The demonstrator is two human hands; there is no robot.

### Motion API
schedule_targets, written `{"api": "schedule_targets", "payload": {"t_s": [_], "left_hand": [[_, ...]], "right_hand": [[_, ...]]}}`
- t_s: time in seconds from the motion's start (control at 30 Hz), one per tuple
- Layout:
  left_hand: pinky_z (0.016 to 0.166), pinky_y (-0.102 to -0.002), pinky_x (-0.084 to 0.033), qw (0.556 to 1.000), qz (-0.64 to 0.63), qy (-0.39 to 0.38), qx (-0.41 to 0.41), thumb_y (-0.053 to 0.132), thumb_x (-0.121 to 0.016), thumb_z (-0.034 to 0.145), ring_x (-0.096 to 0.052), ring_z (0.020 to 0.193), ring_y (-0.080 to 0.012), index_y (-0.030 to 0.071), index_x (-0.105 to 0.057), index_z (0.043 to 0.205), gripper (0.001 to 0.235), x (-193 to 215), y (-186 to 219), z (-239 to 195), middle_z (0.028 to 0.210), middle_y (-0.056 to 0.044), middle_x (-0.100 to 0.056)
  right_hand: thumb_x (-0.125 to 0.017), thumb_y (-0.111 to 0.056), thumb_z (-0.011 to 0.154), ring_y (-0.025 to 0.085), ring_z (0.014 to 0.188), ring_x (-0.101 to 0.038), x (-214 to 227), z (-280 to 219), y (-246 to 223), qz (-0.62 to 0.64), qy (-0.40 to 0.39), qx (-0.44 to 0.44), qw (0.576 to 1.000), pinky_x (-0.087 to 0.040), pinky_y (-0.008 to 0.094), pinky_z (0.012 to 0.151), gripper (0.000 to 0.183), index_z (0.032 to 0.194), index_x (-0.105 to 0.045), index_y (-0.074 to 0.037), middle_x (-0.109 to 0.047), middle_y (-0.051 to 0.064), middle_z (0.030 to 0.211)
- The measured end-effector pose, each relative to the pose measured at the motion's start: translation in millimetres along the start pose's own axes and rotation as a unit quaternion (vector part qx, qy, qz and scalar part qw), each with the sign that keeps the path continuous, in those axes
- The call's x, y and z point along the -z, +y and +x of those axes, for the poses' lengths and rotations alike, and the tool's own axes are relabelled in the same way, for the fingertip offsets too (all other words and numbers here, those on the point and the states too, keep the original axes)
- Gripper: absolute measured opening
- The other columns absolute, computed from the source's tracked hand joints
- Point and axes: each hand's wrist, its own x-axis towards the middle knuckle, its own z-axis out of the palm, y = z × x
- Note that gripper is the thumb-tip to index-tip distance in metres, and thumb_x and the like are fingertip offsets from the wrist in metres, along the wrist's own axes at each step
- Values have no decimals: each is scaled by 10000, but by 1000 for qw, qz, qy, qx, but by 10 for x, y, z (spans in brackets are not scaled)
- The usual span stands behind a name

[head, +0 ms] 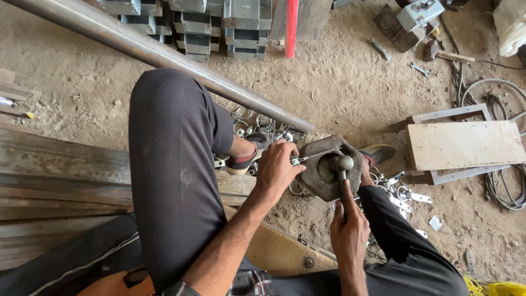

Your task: The person is using a hammer to fit and align various small metal components and brackets into a large, hexagonal metal mold. The person handles several metal pieces, inserting them into the mold and tapping them with a hammer to secure or align them.

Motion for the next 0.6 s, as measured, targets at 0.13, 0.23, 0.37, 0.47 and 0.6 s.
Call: {"api": "schedule_targets", "payload": {"t_s": [0.13,0.23,0.37,0.47,0.6], "left_hand": [[824,-403,-543,1000,-5,18,-11,216,-958,661,-656,961,-256,54,-678,911,409,-9,37,-40,1039,-110,-685],[794,-397,-553,998,-11,41,-35,204,-946,679,-642,938,-249,39,-646,986,460,-101,52,-89,1068,-113,-646],[750,-367,-585,995,-58,50,-59,185,-906,742,-616,930,-241,16,-562,1159,567,-246,-8,-134,1096,-134,-574],[724,-415,-565,994,-64,51,-73,269,-872,750,-588,896,-284,-22,-531,1156,605,-360,-113,-109,1048,-187,-525],[739,-430,-586,982,-67,-144,107,319,-504,1102,-669,893,-266,29,-582,1207,319,-506,-269,11,1105,-155,-603]], "right_hand": [[-611,-68,969,278,512,-561,-6,2,3,-2,8,19,1000,-455,444,534,553,1511,-545,-159,-603,194,693],[-618,-72,970,281,506,-562,-1,5,12,-8,3,9,1000,-454,451,531,549,1507,-545,-162,-602,191,680],[-612,-66,961,283,506,-567,-6,2,3,-13,-7,-5,1000,-460,456,540,570,1515,-538,-182,-606,188,675],[-607,-62,958,275,536,-597,1,4,17,-4,-1,10,1000,-481,448,557,577,1516,-535,-191,-634,187,716],[-604,-72,962,303,601,-666,3,1,35,-1,-14,-10,1000,-515,453,591,578,1520,-517,-200,-693,208,816]]}}
